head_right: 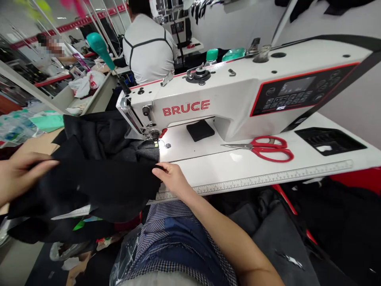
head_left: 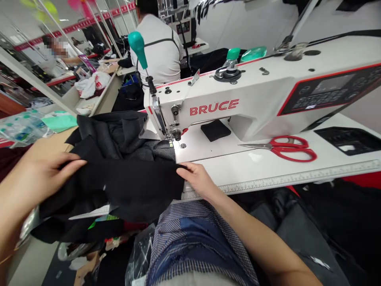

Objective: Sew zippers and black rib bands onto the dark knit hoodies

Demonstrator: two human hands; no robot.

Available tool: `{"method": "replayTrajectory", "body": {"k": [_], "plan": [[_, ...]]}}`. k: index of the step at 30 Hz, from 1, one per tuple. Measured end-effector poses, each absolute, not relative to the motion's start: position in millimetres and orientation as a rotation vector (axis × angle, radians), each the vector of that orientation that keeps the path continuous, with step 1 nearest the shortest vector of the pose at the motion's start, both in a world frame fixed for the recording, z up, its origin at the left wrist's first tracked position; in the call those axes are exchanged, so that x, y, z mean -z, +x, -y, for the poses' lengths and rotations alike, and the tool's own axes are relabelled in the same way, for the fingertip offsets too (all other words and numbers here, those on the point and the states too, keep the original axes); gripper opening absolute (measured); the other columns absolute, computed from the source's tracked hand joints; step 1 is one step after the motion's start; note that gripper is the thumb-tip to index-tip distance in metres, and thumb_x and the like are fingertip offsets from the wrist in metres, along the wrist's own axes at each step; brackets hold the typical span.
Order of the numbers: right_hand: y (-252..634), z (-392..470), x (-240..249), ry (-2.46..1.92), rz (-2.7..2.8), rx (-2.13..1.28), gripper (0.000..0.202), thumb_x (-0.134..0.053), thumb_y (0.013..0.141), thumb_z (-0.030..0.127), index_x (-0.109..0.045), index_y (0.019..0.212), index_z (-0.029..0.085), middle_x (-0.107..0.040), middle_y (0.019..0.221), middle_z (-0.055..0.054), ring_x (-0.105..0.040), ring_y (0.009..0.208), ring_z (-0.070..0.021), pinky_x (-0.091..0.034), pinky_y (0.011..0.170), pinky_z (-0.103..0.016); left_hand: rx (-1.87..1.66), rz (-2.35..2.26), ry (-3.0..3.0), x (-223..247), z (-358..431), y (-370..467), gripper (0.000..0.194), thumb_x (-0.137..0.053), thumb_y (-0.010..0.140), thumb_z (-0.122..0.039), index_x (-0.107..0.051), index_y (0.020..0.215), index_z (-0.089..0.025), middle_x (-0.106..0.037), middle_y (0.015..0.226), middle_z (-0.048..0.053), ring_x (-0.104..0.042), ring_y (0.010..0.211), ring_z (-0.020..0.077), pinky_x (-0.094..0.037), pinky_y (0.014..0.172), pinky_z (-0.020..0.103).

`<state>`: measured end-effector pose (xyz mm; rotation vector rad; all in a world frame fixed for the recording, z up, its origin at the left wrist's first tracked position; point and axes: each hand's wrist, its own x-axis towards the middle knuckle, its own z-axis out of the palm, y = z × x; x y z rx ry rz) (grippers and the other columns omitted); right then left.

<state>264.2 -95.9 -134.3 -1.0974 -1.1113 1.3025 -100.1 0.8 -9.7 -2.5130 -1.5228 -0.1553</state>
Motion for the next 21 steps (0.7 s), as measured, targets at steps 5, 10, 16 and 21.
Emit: {"method": "replayTrajectory", "body": {"k": [5, 10, 16, 21], "plan": [[240, 88, 151, -1.234, 1.304, -1.012, 0.02, -0.055, 0.078, 0.03, -0.063, 0.091, 0.017, -0.059, 0.074, -0.001, -0.054, 0.069, -0.014, -0.043, 0.063, -0.027, 0.12, 1.379, -2.65, 56, 7, -24, 0.037, -0.035, 0.087, -0.038, -0.06, 0.103, -0.015, -0.06, 0.101, 0.008, -0.057, 0.088, 0.0201, -0.045, 0.079, 0.029], [240, 100, 151, -1.159, 1.181, -1.048, 0.025, -0.055, 0.078, 0.028, -0.054, 0.102, 0.02, -0.05, 0.069, 0.003, -0.048, 0.061, -0.0097, -0.041, 0.057, -0.022, 0.162, 0.965, -3.292, 67, 18, 63, 0.038, -0.037, 0.089, -0.036, -0.05, 0.12, -0.018, -0.059, 0.105, 0.005, -0.053, 0.098, 0.015, -0.041, 0.088, 0.026], [249, 115, 149, -1.222, 1.159, -0.943, 0.015, -0.056, 0.077, 0.025, -0.049, 0.089, 0.02, -0.053, 0.079, 0.002, -0.049, 0.063, -0.0095, -0.041, 0.06, -0.023, 0.114, 0.975, -3.451, 64, 12, 95, 0.033, -0.04, 0.088, -0.035, -0.059, 0.108, -0.018, -0.058, 0.075, 0.001, -0.055, 0.072, 0.0115, -0.043, 0.071, 0.021], [249, 114, 146, -1.192, 1.295, -0.904, 0.006, -0.056, 0.078, 0.021, -0.054, 0.084, 0.02, -0.052, 0.087, 0.0, -0.051, 0.069, -0.0094, -0.041, 0.064, -0.023, 0.111, 1.003, -3.42, 64, 16, 91, 0.035, -0.04, 0.087, -0.038, -0.059, 0.109, -0.018, -0.059, 0.076, 0.001, -0.054, 0.073, 0.0118, -0.043, 0.074, 0.022]]}}
